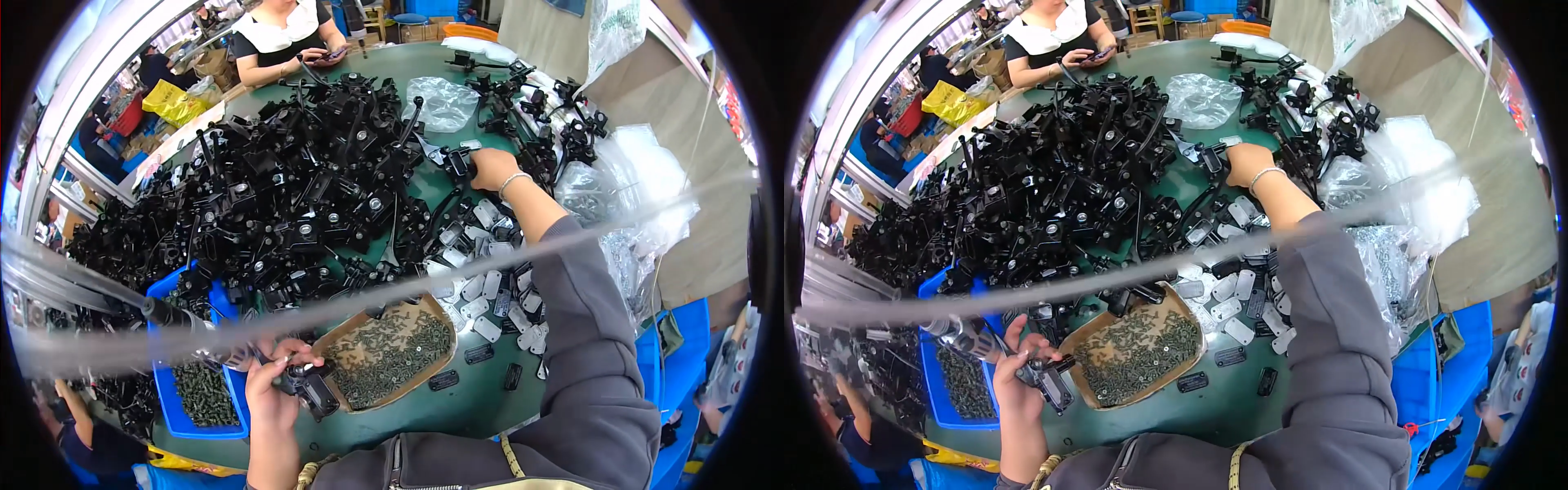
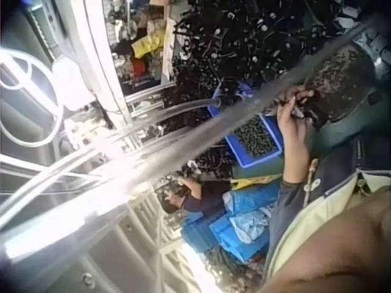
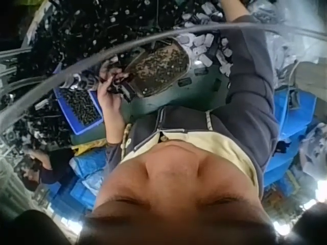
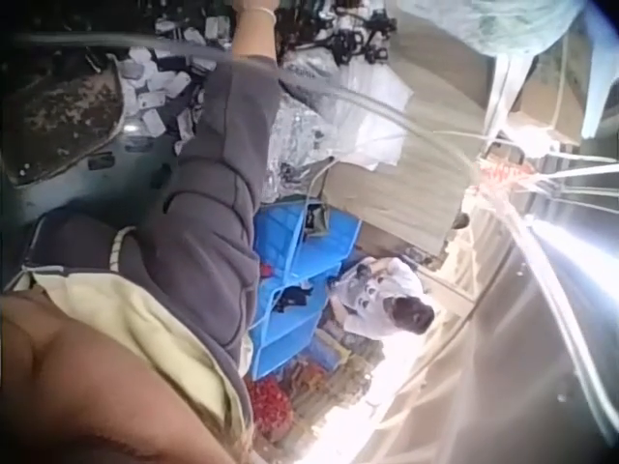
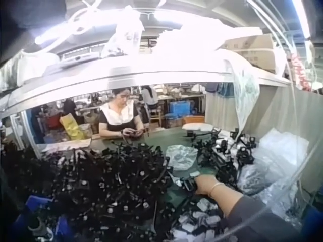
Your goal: Assembling small plastic and metal components using a pneumatic handheld screwdriver at a factory workstation.
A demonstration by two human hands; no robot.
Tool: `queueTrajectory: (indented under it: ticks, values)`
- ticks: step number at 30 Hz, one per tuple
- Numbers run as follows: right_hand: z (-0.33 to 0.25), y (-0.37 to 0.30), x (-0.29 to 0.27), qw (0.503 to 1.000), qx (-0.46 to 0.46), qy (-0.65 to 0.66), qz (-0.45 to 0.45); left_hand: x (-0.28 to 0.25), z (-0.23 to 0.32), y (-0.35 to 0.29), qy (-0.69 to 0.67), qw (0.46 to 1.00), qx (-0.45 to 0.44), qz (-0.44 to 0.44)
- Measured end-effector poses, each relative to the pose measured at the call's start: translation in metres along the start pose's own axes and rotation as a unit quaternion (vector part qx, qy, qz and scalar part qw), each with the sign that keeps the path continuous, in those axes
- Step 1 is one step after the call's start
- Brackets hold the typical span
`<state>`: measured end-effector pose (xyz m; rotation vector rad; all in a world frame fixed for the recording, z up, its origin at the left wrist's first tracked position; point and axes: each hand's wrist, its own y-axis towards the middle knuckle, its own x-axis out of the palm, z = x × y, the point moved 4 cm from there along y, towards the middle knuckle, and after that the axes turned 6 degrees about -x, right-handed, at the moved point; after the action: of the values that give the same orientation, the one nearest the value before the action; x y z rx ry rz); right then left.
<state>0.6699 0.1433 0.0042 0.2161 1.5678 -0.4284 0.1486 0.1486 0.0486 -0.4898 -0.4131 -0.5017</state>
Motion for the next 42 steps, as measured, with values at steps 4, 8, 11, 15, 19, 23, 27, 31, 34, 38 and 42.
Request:
queueTrajectory:
  ticks: [4,8,11,15,19,23,27,31,34,38,42]
  values:
    - [0.012,-0.005,-0.014,0.992,0.066,-0.047,-0.092,-0.009,0.009,0.001,-0.003,1.0,0.026,-0.014]
    - [0.038,-0.011,-0.061,0.99,0.062,0.022,-0.128,-0.018,0.013,-0.003,-0.017,0.999,0.04,-0.004]
    - [0.035,0.006,-0.08,0.991,0.036,0.128,0.022,-0.02,0.014,-0.004,-0.011,0.999,0.048,-0.002]
    - [-0.036,0.049,-0.07,0.987,-0.027,0.154,0.03,-0.025,0.007,-0.001,0.008,0.999,0.032,0.033]
    - [-0.071,0.079,-0.026,0.999,0.031,0.009,0.011,-0.016,0.009,-0.003,-0.003,1.0,0.017,-0.008]
    - [-0.04,0.08,-0.016,0.987,0.086,0.041,0.133,-0.015,0.01,-0.005,0.026,0.999,0.013,-0.015]
    - [0.005,0.052,-0.041,0.943,0.102,0.256,0.184,-0.017,0.012,-0.009,0.037,0.999,0.024,-0.002]
    - [0.011,0.012,-0.083,0.951,0.094,0.283,0.085,-0.023,0.009,-0.005,0.046,0.998,0.025,0.044]
    - [0.025,0.023,-0.037,0.981,0.064,0.179,-0.03,-0.014,0.009,-0.007,0.004,0.998,0.02,0.053]
    - [0.016,0.005,0.029,0.99,0.065,0.127,-0.004,-0.018,0.005,-0.008,-0.044,0.996,0.021,0.071]
    - [0.019,0.015,0.025,0.942,0.158,0.239,-0.172,-0.034,0.01,-0.009,-0.024,0.999,0.04,0.009]
